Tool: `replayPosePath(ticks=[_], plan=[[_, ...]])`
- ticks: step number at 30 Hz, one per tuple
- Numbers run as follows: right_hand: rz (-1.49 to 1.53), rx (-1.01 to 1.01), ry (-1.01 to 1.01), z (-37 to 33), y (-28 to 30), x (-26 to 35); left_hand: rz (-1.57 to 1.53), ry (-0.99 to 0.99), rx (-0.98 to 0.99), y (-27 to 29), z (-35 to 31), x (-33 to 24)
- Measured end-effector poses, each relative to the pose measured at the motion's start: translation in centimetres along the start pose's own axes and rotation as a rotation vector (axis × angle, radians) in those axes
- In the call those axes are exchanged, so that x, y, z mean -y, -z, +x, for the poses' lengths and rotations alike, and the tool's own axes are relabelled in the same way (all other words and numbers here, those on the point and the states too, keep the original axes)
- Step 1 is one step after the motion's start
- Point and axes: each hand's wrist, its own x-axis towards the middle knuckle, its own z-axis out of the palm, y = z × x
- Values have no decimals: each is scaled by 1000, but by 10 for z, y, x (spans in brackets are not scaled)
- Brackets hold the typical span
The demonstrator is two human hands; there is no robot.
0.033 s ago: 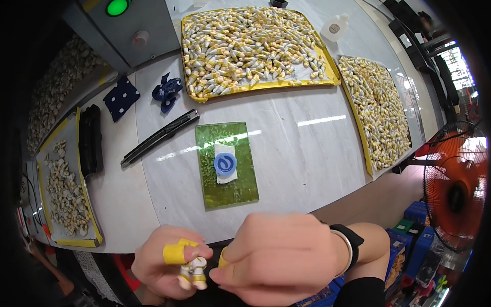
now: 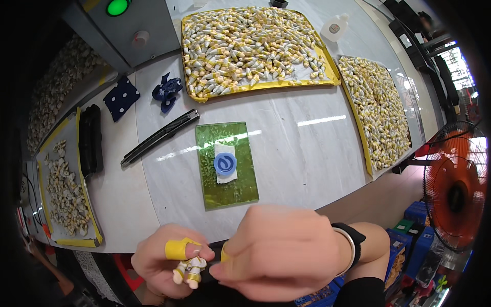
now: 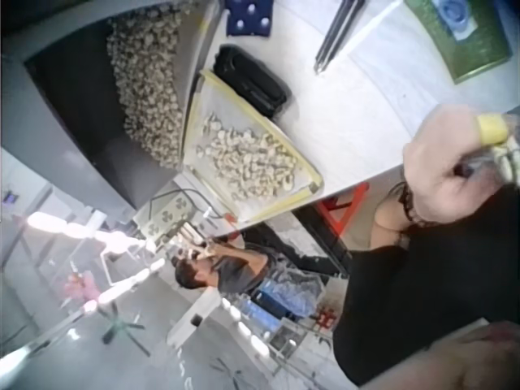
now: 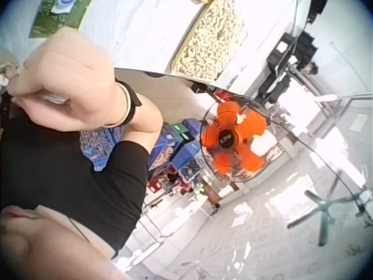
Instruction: The person sits at a workbench and repeatedly picks up small white and yellow capsule halves from a tray. They apply a small amount of adhesive from a green pad to the rim of one half and then press the two halves together to form a complete capsule. The finished capsules are placed into a separate tray on the left.
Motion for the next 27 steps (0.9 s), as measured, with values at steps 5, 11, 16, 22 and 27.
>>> replayPosePath(ticks=[5,11,16,22,27], plan=[[62,143,-129,8,9,-1,-304,155,40,-1,0,3],[149,243,-159,8,3,-2,-533,284,72,-3,-7,4],[114,308,-128,10,6,-2,-509,322,99,-4,-7,1],[-10,238,-53,9,5,-2,-388,286,127,-4,-2,-3],[-184,187,13,1,0,1,-33,242,185,11,1,-19]])
